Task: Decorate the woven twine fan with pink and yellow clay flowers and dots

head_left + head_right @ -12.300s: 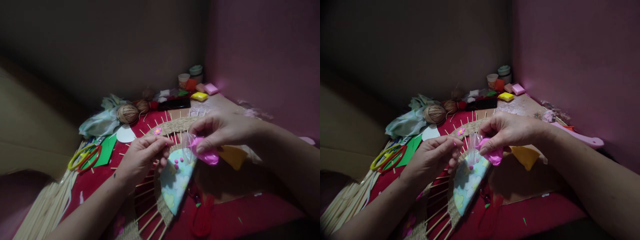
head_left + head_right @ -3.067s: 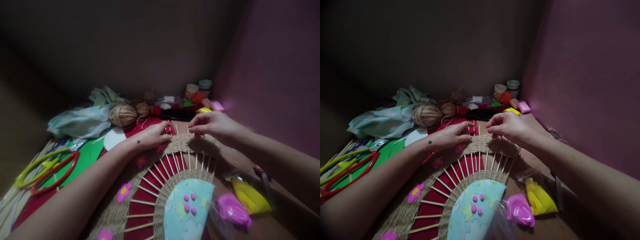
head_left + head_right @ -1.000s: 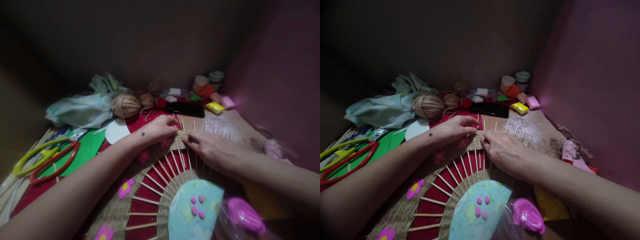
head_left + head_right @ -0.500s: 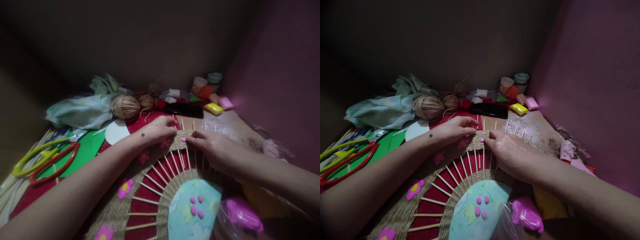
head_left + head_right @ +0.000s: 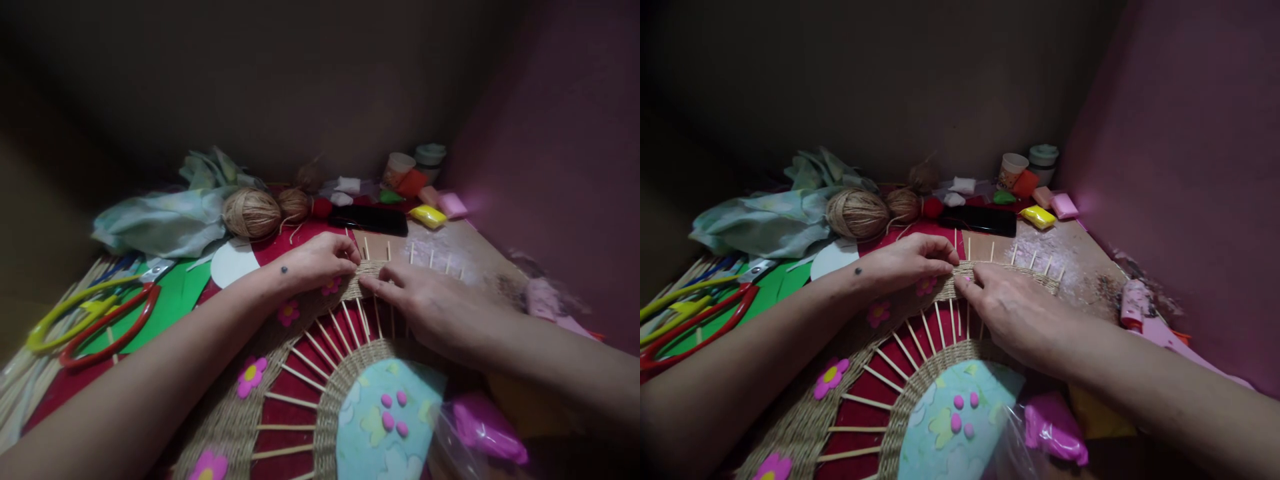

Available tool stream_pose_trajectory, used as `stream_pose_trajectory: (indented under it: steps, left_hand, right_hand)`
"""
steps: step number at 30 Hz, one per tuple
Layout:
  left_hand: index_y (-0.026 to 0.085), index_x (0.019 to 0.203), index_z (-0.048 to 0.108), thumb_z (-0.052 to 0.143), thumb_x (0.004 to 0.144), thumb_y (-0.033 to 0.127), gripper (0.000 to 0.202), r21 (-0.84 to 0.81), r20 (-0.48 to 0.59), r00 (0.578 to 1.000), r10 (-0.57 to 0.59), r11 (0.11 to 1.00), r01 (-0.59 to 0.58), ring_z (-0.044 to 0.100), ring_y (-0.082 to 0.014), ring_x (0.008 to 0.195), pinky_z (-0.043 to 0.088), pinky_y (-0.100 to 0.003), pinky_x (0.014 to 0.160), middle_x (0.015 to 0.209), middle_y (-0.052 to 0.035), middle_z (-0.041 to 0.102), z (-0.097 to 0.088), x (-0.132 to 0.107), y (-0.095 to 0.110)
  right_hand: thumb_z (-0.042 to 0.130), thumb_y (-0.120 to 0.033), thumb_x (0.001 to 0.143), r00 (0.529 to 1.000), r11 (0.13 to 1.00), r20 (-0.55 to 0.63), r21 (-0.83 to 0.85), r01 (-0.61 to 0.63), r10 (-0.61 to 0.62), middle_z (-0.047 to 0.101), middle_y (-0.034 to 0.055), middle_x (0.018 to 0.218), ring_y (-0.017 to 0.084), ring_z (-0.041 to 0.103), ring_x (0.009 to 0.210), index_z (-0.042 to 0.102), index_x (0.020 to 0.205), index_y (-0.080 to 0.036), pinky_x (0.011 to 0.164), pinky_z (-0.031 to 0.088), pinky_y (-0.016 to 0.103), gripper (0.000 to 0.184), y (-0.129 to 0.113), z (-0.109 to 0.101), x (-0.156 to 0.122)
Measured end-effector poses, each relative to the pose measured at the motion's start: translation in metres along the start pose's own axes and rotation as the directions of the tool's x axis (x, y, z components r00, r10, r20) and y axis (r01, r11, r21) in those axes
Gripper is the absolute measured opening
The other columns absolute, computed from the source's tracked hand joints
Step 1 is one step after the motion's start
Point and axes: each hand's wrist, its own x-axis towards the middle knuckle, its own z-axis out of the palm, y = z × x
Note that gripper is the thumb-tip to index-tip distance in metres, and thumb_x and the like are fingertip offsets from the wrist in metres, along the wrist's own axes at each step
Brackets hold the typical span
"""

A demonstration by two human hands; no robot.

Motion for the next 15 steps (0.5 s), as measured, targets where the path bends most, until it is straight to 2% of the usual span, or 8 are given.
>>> stream_pose_trajectory:
  steps: [6, 10, 15]
  left_hand:
    - [0.015, 0.081, 0.06, 0.054, 0.074, 0.018, 0.01, -0.004, -0.012, 0.999, -0.037, 0.999, 0.037, 0.052, -0.0091, 0.055, 0.041, -0.02, 0.054, 0.068, 0.0016, 0.058, 0.0, -0.002, 0.005]
    - [0.015, 0.079, 0.061, 0.055, 0.074, 0.021, 0.01, 0.045, -0.035, 0.999, -0.013, 0.999, 0.015, 0.051, -0.0091, 0.053, 0.039, -0.019, 0.05, 0.064, 0.0025, 0.057, -0.001, -0.004, 0.007]
    - [0.014, 0.079, 0.064, 0.056, 0.073, 0.021, 0.012, 0.093, -0.036, 0.999, 0.016, 0.996, -0.012, 0.052, -0.0098, 0.055, 0.039, -0.02, 0.051, 0.066, 0.0013, 0.059, -0.001, -0.003, 0.006]
  right_hand:
    - [0.043, -0.011, 0.087, 0.99, 0.981, -0.131, 0.18, 0.074, -0.051, 0.063, 0.007, 0.081, 0.015, 0.057, 0.07, 0.069, 0.087, -0.017, 0.062, 0.041, 0.026, 0.027, 0.016, -0.004, 0.024]
    - [0.055, -0.013, 0.083, 0.987, 0.959, -0.089, 0.24, 0.151, -0.133, 0.067, 0.0056, 0.083, 0.013, 0.058, 0.067, 0.071, 0.077, -0.016, 0.059, 0.041, 0.023, 0.018, 0.021, -0.016, 0.034]
    - [0.057, -0.015, 0.083, 0.984, 0.956, -0.058, 0.234, 0.177, -0.168, 0.068, 0.0044, 0.095, 0.012, 0.059, 0.069, 0.071, 0.078, -0.019, 0.057, 0.042, 0.022, 0.016, 0.027, -0.019, 0.036]
